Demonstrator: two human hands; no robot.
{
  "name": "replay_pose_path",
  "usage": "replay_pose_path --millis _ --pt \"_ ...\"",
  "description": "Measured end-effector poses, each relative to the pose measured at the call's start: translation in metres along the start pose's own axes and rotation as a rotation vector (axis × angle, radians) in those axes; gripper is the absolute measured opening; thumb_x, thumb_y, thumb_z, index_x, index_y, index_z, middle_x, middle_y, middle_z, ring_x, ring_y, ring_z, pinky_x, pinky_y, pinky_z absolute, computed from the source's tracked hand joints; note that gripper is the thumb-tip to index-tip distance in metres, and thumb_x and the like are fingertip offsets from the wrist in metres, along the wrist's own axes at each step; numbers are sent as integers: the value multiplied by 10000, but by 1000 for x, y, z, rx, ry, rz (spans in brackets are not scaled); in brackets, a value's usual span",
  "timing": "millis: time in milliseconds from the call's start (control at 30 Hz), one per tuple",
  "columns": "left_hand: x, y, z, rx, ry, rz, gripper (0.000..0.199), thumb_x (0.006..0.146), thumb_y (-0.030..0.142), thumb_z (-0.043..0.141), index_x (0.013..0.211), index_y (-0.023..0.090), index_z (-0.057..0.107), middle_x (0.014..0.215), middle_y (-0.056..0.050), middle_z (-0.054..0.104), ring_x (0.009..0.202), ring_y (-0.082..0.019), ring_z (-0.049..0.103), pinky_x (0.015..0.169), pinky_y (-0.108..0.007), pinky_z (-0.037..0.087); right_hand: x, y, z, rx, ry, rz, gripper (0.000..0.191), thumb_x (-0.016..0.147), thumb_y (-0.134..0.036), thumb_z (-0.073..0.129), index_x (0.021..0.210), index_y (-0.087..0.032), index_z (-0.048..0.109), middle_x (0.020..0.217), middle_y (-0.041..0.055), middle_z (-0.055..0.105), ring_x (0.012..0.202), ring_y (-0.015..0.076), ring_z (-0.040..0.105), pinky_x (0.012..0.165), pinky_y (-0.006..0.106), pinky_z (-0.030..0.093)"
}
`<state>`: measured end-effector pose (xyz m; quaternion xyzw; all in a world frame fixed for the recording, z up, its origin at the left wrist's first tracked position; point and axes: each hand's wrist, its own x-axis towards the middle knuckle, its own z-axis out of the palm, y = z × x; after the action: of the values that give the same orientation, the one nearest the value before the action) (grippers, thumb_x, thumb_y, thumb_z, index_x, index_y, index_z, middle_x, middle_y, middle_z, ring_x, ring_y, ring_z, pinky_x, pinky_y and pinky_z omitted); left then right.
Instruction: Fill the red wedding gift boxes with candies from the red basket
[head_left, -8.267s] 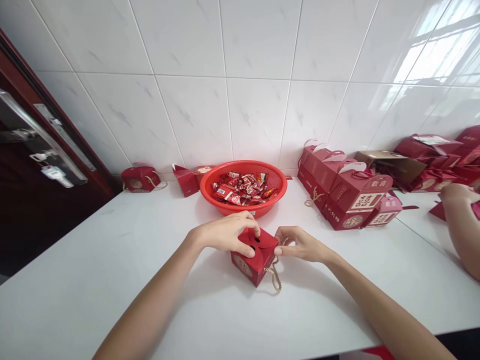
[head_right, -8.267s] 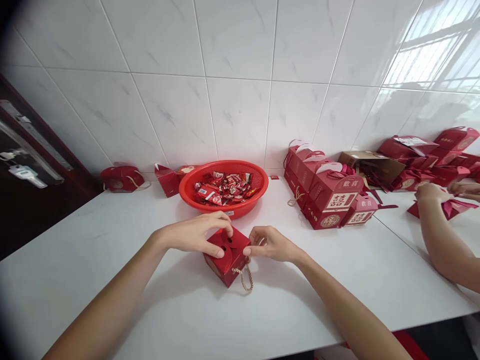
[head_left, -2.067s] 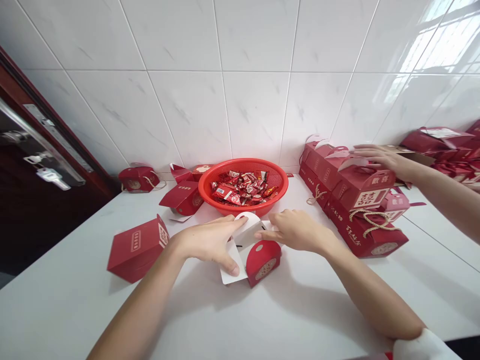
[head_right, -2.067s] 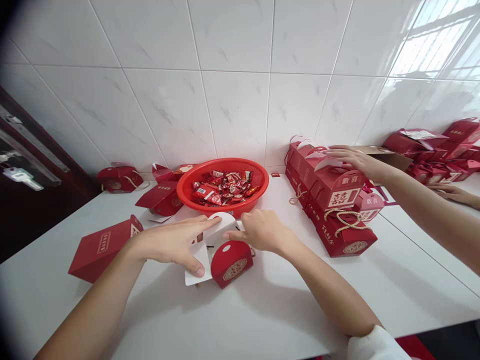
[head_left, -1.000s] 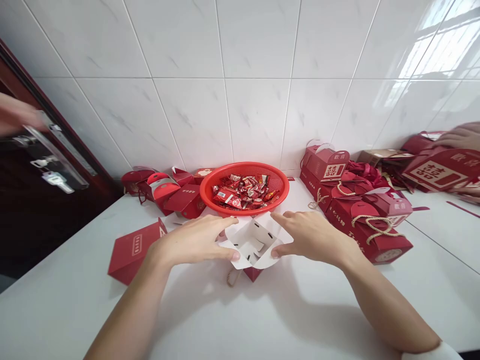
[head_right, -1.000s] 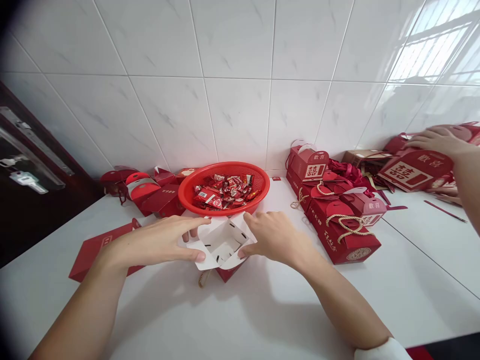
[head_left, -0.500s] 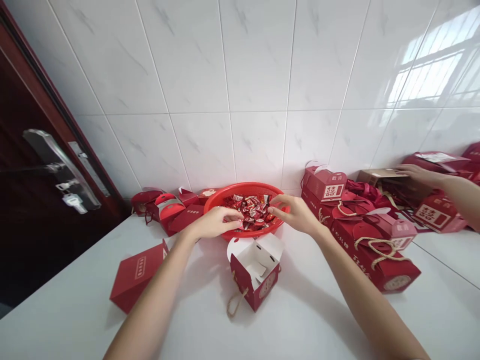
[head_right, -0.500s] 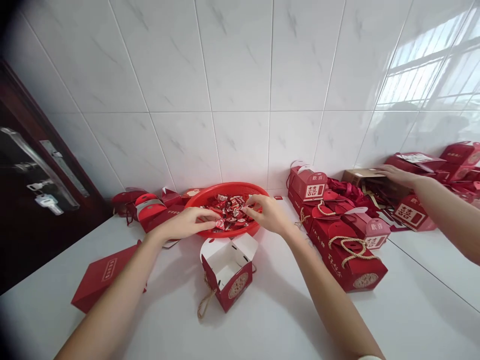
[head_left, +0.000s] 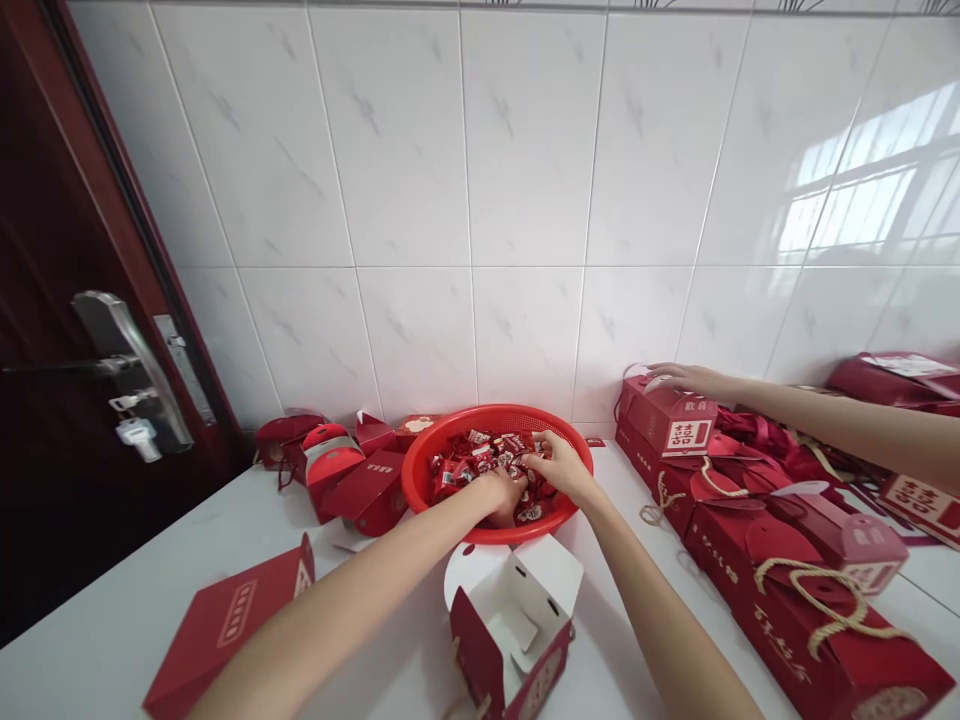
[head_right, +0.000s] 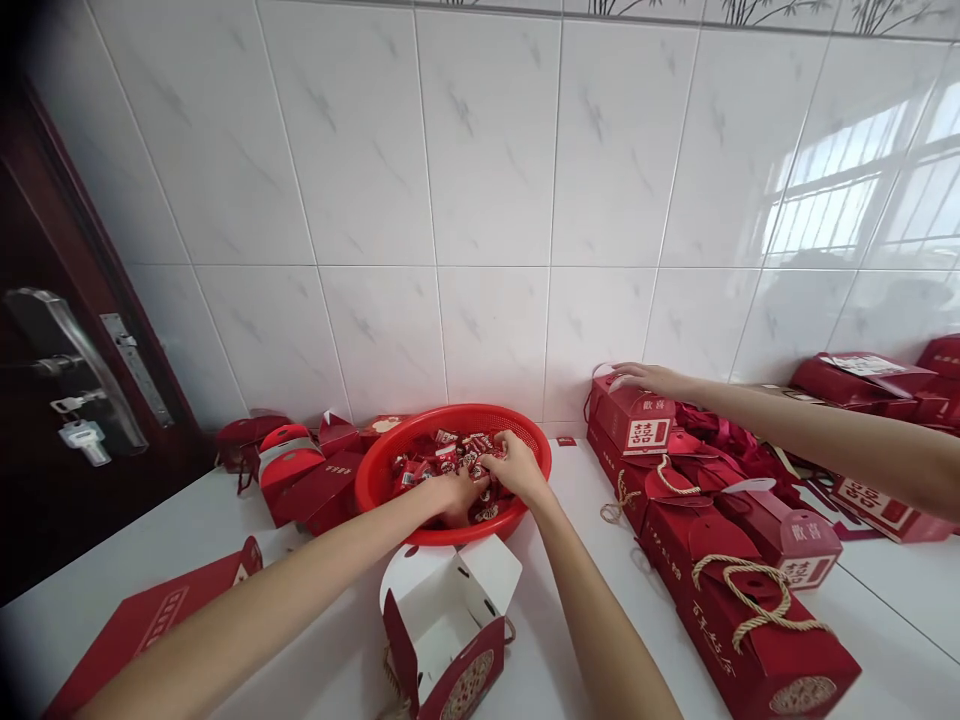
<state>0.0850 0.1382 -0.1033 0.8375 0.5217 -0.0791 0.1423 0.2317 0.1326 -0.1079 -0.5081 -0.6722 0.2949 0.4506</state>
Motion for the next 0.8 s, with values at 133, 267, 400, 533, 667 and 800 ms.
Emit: replay_pose_path --millis 133,267,400,533,667,800 --pt "-2 -11 -1 -194 23 39 753 383 225 861 1125 197 735 1065 -192 751 983 -450 682 828 -472 540 1 -1 1 53 -26 30 298 731 -287 679 1002 -187 607 1103 84 683 1058 235 635 935 383 493" --pt "-16 -30 -20 -428 103 93 573 445 134 749 1010 232 747 926 -77 761 888 -350 697 760 -382 537 1 -5 -3 122 -26 69 288 748 -306 664 999 -178 606 1079 88 672 1079 225 628 927 361 497" --pt "-29 -43 -33 -722 262 128 580 589 180 662 1168 191 661 1035 -68 731 883 -238 678 727 -297 522 -4 -13 -8 176 -48 102 326 769 -353 668 1033 -172 609 1026 77 675 952 201 654 811 328 523" --pt "-36 -39 -36 -1033 358 183 448 679 205 609 1126 174 618 884 -25 707 737 -159 648 640 -252 506 -10 -23 -12 248 -128 106 382 801 -435 682 1075 -176 619 901 38 677 825 175 653 703 288 515" --pt "-38 -31 -38 -1234 337 218 281 688 208 682 960 156 633 783 -23 699 675 -157 654 618 -263 530 -12 -27 -14 387 -273 134 417 793 -422 726 1119 -189 611 852 13 679 743 154 665 701 287 533" --pt "-40 -28 -39 -1388 245 222 294 714 167 742 994 139 655 886 -70 747 748 -186 703 647 -285 575 -11 -24 -14 457 -300 139 438 679 -296 824 1040 -191 599 737 -13 673 626 148 640 625 287 535"
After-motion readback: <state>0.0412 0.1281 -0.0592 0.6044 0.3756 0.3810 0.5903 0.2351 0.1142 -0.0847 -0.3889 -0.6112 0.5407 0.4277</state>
